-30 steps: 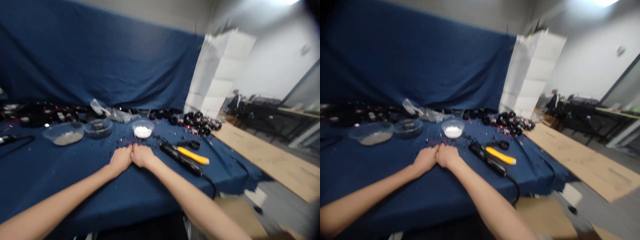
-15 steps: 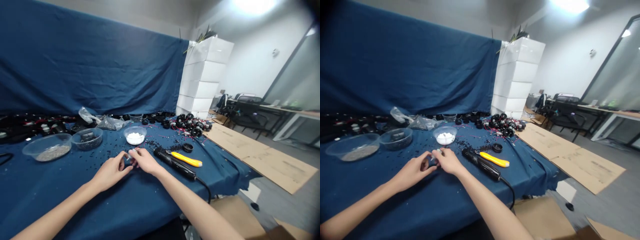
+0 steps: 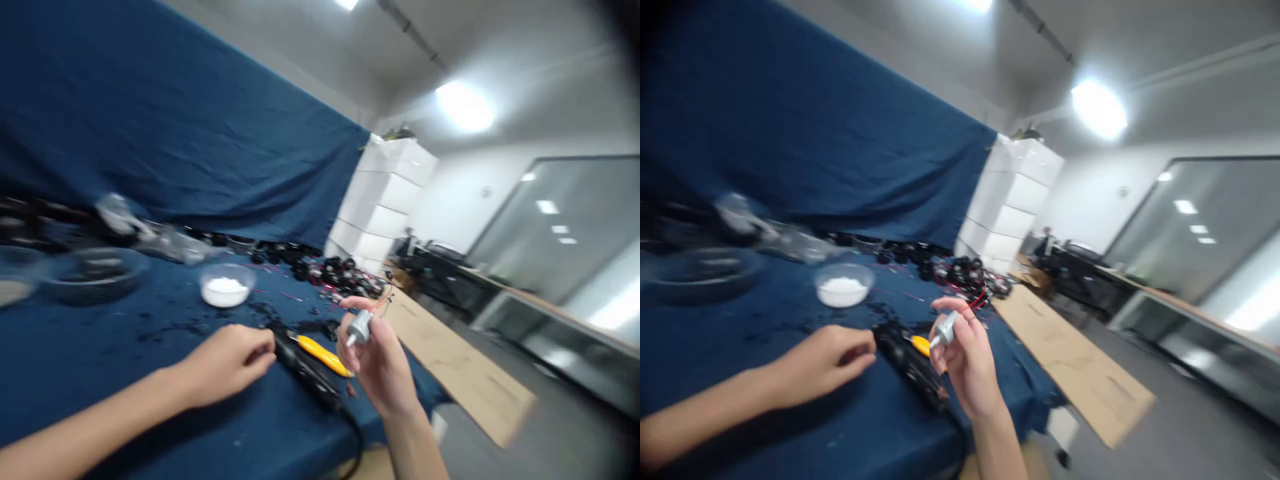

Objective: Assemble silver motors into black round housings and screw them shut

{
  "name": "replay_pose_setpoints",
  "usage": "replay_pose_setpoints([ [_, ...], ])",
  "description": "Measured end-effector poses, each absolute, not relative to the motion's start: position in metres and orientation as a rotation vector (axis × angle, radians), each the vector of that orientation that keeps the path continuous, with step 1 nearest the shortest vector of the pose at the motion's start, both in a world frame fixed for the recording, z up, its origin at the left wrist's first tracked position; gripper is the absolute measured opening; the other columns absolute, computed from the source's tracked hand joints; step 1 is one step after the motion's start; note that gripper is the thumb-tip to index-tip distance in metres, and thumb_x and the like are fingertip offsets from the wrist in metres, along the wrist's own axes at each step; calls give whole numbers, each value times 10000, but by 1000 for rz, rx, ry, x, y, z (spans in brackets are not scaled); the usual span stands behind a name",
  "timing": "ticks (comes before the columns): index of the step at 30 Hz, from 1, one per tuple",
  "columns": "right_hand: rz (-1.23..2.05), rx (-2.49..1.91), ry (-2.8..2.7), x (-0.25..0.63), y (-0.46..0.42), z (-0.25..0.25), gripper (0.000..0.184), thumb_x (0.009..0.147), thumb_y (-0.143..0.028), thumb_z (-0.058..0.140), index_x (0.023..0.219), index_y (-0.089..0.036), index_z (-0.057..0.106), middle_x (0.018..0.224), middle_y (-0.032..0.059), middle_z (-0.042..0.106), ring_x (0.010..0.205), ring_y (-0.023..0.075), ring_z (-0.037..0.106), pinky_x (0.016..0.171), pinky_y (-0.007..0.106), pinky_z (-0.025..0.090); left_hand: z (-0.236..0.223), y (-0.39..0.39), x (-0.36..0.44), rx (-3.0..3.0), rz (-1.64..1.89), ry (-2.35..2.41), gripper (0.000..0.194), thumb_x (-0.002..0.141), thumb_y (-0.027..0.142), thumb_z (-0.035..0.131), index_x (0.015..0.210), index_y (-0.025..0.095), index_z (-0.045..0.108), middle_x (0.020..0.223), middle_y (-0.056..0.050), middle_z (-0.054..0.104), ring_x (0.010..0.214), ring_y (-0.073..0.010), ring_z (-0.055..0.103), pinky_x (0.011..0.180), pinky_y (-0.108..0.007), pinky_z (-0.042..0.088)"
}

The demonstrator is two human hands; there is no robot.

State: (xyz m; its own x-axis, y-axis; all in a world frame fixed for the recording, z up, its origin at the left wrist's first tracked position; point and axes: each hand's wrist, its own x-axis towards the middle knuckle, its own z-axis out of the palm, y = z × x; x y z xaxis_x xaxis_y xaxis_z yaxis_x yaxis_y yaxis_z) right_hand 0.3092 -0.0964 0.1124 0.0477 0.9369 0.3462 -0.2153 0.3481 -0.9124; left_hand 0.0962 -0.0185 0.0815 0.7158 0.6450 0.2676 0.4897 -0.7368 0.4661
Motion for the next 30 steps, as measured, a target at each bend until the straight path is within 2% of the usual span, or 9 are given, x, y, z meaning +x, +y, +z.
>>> replay_pose_setpoints([
  [2,945,-840,-1108,347,-96,106,366,854,-516,557,1048,-207,578,603,-47,453,426,74,342,428,192,309,77,8,129,2669,596,880,202,883,247,463,763,197,618,656,-5,638,602,-165,585,570,-245,362],
  [5,813,-991,-884,391,-88,75,332,844,-485,603,956,-172,606,547,-46,446,428,77,349,430,192,297,66,44,186,2796,550,805,183,870,330,514,909,185,620,895,-67,674,783,-227,637,658,-287,434],
  [9,694,-1114,-709,417,-77,28,366,811,-525,626,899,-171,595,504,-55,438,409,76,344,416,185,277,43,78,260,2844,493,751,538,818,509,586,1174,105,557,1185,-201,583,1105,-376,538,902,-468,421],
  [11,645,-1189,-694,424,-74,13,379,807,-534,632,894,-167,590,493,-55,442,408,82,361,412,185,279,33,88,288,2856,450,651,553,813,512,609,1194,115,561,1212,-199,578,1153,-380,506,952,-501,390],
  [15,539,-1239,-677,435,-67,8,386,798,-528,647,881,-155,592,481,-57,454,404,79,372,401,179,288,25,101,306,2834,419,506,367,859,417,597,1053,108,638,1131,-179,621,1143,-343,521,975,-463,385],
  [18,352,-1285,-708,431,-60,20,373,817,-520,639,871,-153,605,493,-47,490,419,79,407,401,173,320,34,108,281,2773,462,506,363,899,407,531,1055,97,637,1085,-156,639,1067,-303,568,946,-408,414],
  [21,190,-1358,-842,399,-57,36,350,853,-502,612,893,-155,618,558,-6,581,466,102,504,443,194,416,47,101,227,2569,562,604,505,1001,421,213,1134,130,603,1064,-101,659,971,-227,609,872,-349,462],
  [24,300,-1313,-961,342,-61,50,296,861,-472,609,897,-179,615,588,14,623,490,139,579,469,238,480,52,73,155,1640,559,739,586,955,534,259,1083,113,646,876,-91,700,781,-224,632,686,-319,494],
  [30,885,-1114,-1287,226,-59,55,244,709,-398,761,729,-203,615,503,-40,518,408,81,400,359,188,320,33,8,36,935,620,941,503,882,567,454,996,148,708,855,-90,724,707,-217,618,681,-324,497],
])
